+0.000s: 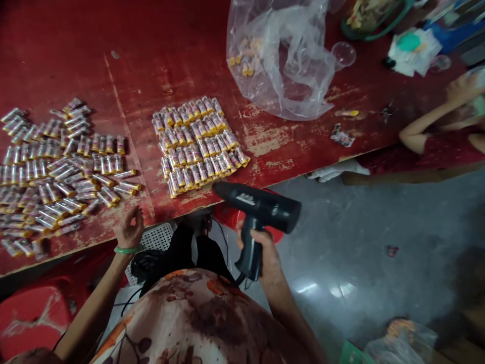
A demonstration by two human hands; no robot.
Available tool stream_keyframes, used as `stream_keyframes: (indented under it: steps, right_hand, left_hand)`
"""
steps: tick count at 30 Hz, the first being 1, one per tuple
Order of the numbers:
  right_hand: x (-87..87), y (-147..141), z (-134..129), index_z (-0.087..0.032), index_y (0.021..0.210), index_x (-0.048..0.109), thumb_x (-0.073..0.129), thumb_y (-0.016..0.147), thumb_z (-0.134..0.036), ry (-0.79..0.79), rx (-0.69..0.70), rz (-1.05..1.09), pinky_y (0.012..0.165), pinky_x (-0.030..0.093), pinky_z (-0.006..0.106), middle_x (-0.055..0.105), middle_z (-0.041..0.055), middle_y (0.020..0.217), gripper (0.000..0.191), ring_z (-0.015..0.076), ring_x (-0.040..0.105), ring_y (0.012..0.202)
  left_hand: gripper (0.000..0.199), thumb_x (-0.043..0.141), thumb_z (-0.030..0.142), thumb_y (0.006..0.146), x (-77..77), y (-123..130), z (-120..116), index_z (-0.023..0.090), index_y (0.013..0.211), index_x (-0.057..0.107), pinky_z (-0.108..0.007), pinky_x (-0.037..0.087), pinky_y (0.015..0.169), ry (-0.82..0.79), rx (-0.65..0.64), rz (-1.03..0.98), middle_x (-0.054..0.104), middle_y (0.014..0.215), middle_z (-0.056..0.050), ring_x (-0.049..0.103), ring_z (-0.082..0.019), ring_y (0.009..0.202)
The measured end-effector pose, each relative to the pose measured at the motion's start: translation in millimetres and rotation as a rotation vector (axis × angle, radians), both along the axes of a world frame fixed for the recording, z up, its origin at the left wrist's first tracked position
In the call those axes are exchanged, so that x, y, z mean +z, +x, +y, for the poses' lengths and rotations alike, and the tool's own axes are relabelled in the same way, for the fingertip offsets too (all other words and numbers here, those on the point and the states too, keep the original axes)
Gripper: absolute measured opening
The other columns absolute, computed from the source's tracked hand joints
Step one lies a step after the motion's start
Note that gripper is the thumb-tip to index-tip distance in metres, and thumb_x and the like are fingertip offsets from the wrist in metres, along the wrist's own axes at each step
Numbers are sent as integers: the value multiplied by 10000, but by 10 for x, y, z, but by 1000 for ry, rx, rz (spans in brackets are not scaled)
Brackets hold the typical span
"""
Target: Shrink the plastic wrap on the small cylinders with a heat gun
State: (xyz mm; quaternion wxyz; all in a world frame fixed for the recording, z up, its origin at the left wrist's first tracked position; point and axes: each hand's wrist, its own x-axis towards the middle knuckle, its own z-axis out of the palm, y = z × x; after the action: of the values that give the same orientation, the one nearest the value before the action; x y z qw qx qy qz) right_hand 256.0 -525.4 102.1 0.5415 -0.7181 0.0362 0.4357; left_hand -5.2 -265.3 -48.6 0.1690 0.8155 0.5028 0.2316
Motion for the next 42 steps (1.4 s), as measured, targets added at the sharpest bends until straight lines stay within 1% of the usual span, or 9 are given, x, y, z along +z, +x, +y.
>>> stream_keyframes:
  steps: [5, 12, 20, 24, 28, 33, 37, 39, 42]
  right_hand:
    - [-56, -491, 166, -215, 1006, 685, 633, 791, -394, 198, 57, 385, 449, 381, 249, 640, 42, 818, 285, 158, 521, 579]
    - [-201, -451, 185, -206, 1014, 692, 650, 812, -425, 196, 124, 283, 448, 393, 244, 616, 19, 668, 301, 152, 522, 537]
    - [-194, -523, 277, -215, 1041, 685, 666, 804, -418, 127, 237, 253, 433, 419, 235, 626, 9, 701, 313, 148, 528, 553]
    - [-242, -473, 189, -194, 1017, 702, 713, 773, -418, 96, 172, 219, 404, 409, 222, 632, 7, 659, 331, 136, 523, 511]
    - [-239, -250, 52, -177, 942, 723, 744, 718, -397, 90, -56, 160, 373, 410, 233, 623, 4, 591, 315, 135, 515, 441]
    - [-86, 174, 71, -169, 846, 727, 761, 611, -324, 206, -290, -47, 399, 458, 251, 670, 22, 705, 284, 149, 587, 493]
    - [2, 231, 85, -179, 835, 748, 770, 598, -288, 203, -324, -97, 358, 429, 253, 668, 23, 697, 262, 145, 558, 454]
    - [-4, 197, 72, -184, 811, 757, 782, 582, -304, 193, -292, -42, 344, 411, 252, 675, 36, 695, 259, 147, 551, 446]
    - [-30, 184, 60, -177, 774, 756, 786, 565, -347, 200, -293, 31, 367, 431, 260, 684, 49, 712, 271, 152, 566, 463]
  left_hand:
    - [303, 535, 333, 929, 148, -38, 100, 149, 1094, 710, -318, 566, 741, 32, 15, -7, 771, 940, -113, 734, -202, 792]
    - [329, 527, 363, 927, 154, -370, 125, 132, 1071, 712, -323, 557, 743, 69, 120, 64, 766, 899, -126, 734, -217, 779]
    - [289, 526, 342, 915, 78, -270, -30, 161, 1062, 697, -341, 573, 785, -17, 124, 17, 755, 858, -87, 730, -204, 771]
    - [281, 533, 344, 911, 97, -265, -38, 161, 1050, 695, -338, 576, 778, -29, 140, 15, 752, 847, -82, 728, -200, 756]
    - [300, 519, 362, 913, 120, -256, -70, 161, 1050, 694, -350, 580, 768, -10, 128, 7, 762, 878, -101, 736, -218, 780]
    - [321, 497, 384, 927, 116, -189, -129, 155, 1013, 705, -368, 586, 739, 38, 67, -31, 770, 886, -125, 745, -243, 774]
    - [302, 507, 357, 939, 98, -82, -156, 150, 1056, 695, -374, 594, 755, 58, 16, -72, 767, 897, -127, 745, -243, 789]
    - [295, 523, 344, 942, 112, 70, -128, 154, 1101, 685, -389, 593, 819, 93, -49, -90, 760, 978, -142, 742, -250, 881]
    - [326, 519, 335, 953, 155, 454, -34, 168, 1201, 650, -453, 514, 1038, 108, -252, -96, 705, 1200, -167, 653, -274, 1183]
